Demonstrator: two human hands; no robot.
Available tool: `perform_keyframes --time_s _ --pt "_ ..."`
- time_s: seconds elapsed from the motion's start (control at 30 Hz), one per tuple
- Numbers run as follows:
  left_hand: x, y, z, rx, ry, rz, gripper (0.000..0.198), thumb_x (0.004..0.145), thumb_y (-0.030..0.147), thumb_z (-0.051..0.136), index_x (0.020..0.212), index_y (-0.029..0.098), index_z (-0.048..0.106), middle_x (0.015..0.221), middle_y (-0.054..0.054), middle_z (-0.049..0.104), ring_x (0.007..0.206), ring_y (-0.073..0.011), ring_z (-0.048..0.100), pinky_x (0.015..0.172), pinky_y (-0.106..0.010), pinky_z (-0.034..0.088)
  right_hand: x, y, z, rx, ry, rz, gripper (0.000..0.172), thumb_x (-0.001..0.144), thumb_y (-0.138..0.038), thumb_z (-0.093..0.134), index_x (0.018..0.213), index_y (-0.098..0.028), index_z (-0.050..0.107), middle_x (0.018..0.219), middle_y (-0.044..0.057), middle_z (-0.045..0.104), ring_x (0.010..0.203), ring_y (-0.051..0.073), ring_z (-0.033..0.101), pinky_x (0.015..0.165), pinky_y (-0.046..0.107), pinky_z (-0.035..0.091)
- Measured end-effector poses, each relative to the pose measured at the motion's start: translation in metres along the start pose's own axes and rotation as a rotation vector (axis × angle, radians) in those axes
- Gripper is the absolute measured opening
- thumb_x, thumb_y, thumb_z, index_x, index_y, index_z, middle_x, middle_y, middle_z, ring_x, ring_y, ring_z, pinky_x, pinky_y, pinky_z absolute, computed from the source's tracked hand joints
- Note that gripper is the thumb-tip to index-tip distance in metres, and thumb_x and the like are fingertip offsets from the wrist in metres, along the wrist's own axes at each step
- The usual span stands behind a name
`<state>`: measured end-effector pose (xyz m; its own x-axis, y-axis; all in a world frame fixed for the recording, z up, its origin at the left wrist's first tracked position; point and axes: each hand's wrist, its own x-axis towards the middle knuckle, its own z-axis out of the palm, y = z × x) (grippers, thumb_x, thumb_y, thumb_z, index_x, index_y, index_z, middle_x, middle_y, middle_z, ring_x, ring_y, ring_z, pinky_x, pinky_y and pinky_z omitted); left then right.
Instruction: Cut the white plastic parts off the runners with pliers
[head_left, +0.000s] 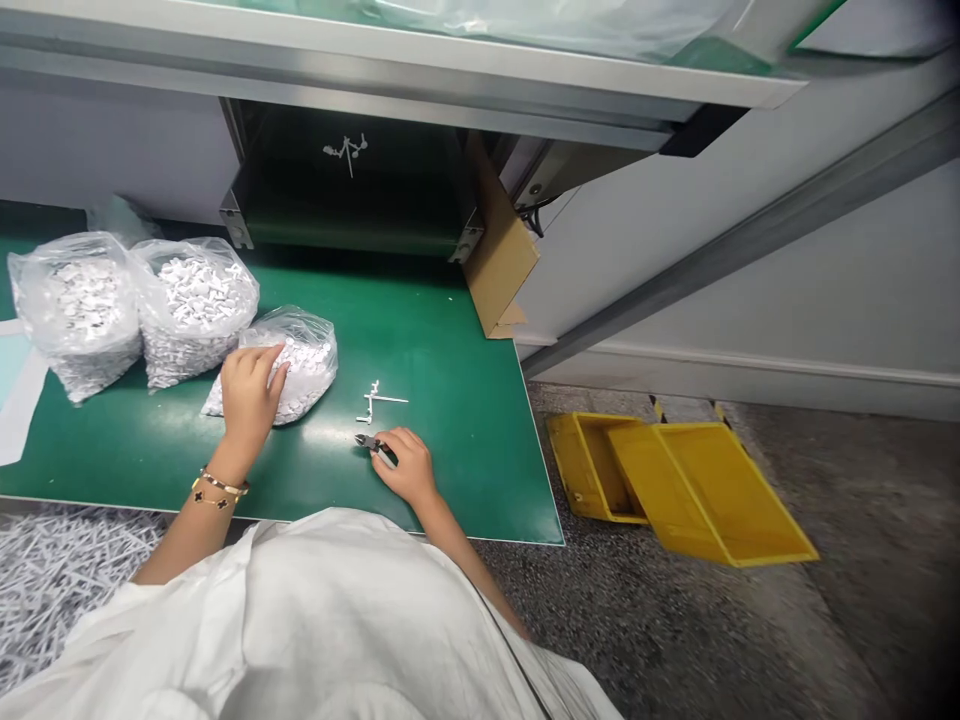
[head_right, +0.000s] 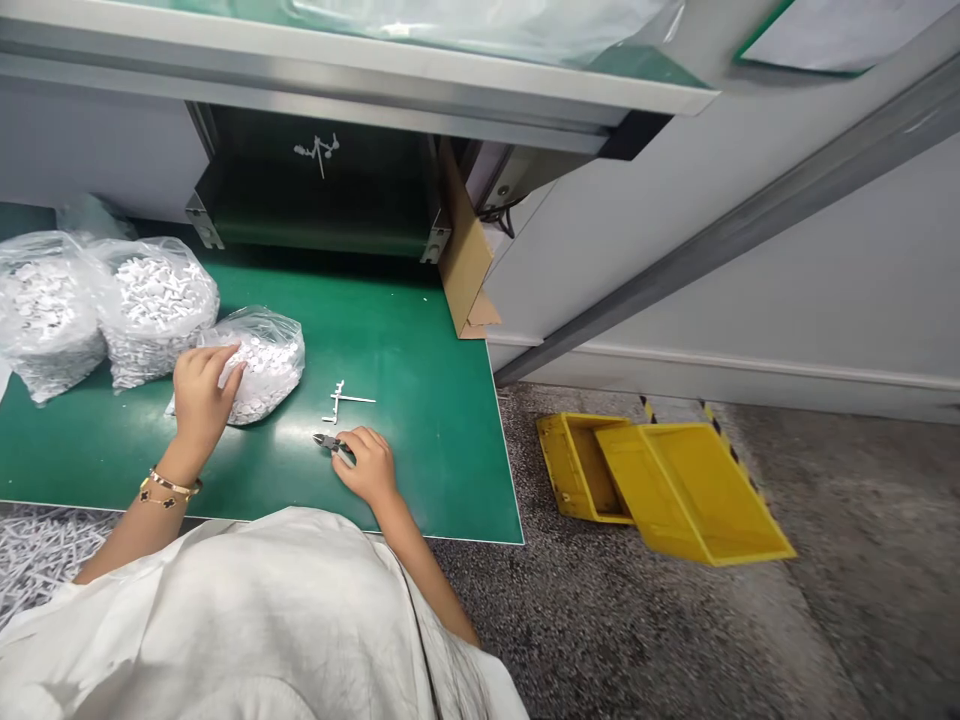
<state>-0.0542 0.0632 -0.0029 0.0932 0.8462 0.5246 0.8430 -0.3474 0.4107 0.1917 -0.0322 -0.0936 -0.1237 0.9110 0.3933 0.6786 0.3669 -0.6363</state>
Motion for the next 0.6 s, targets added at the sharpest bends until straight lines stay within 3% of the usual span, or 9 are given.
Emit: perform_keyframes --time_s 0.07,0.17,0.23,0.3,0.43,0.6 --pt "-0.009 0.012 0.009 -0.075 -0.073 0.034 0.028 0.093 0.032 0.048 0.111 0.018 0.063 0.097 -0.011 0.062 0.097 -0.0261 0.052 0.09 -0.04 0.036 -0.001 -0.001 -0.002 0.024 0.019 -0.022 0.015 0.077 -0.02 0.052 0.086 -0.022 0.064 0.077 0.002 0.062 0.073 0.016 0.056 0.07 0.029 0.045" --pt "-0.028 0.039 0.031 -0.146 -0.37 0.118 0.024 0.093 0.034 0.046 0.098 0.019 0.064 0.086 -0.009 0.061 0.082 -0.0237 0.056 0.077 -0.034 0.04 -0.003 -0.002 -0.005 0.046 0.05 -0.048 0.015 0.077 -0.02 0.051 0.084 -0.022 0.063 0.078 0.003 0.061 0.074 0.017 0.056 0.071 0.03 0.045" --pt "-0.04 0.055 0.049 -0.115 -0.533 0.086 0.024 0.092 0.037 0.048 0.091 0.018 0.063 0.081 -0.009 0.06 0.074 -0.022 0.057 0.068 -0.031 0.039 -0.004 -0.002 -0.006 0.047 0.074 -0.053 0.014 0.077 -0.021 0.05 0.083 -0.022 0.063 0.077 0.003 0.061 0.074 0.017 0.055 0.071 0.031 0.045" --pt "-0.049 0.067 0.066 -0.055 -0.617 0.016 0.025 0.089 0.04 0.053 0.093 0.016 0.06 0.084 -0.009 0.06 0.07 -0.0209 0.058 0.061 -0.028 0.037 -0.004 -0.002 -0.007 0.043 0.09 -0.055 0.014 0.077 -0.021 0.05 0.084 -0.021 0.063 0.077 0.003 0.06 0.074 0.017 0.055 0.071 0.032 0.045" --pt "-0.055 0.071 0.084 -0.001 -0.683 -0.009 0.02 0.09 0.034 0.053 0.095 0.015 0.058 0.094 -0.011 0.06 0.073 -0.0212 0.06 0.057 -0.026 0.035 -0.004 -0.003 -0.007 0.028 0.092 -0.043 0.014 0.077 -0.022 0.051 0.084 -0.021 0.063 0.078 0.004 0.061 0.074 0.018 0.055 0.072 0.032 0.046" --pt "-0.058 0.054 0.085 -0.23 -0.533 -0.108 0.016 0.089 0.031 0.053 0.086 0.017 0.06 0.088 -0.008 0.061 0.076 -0.0195 0.06 0.066 -0.028 0.043 -0.003 -0.004 -0.007 -0.013 0.088 -0.013 0.016 0.078 -0.021 0.05 0.086 -0.022 0.064 0.078 0.004 0.06 0.075 0.018 0.055 0.073 0.032 0.046"
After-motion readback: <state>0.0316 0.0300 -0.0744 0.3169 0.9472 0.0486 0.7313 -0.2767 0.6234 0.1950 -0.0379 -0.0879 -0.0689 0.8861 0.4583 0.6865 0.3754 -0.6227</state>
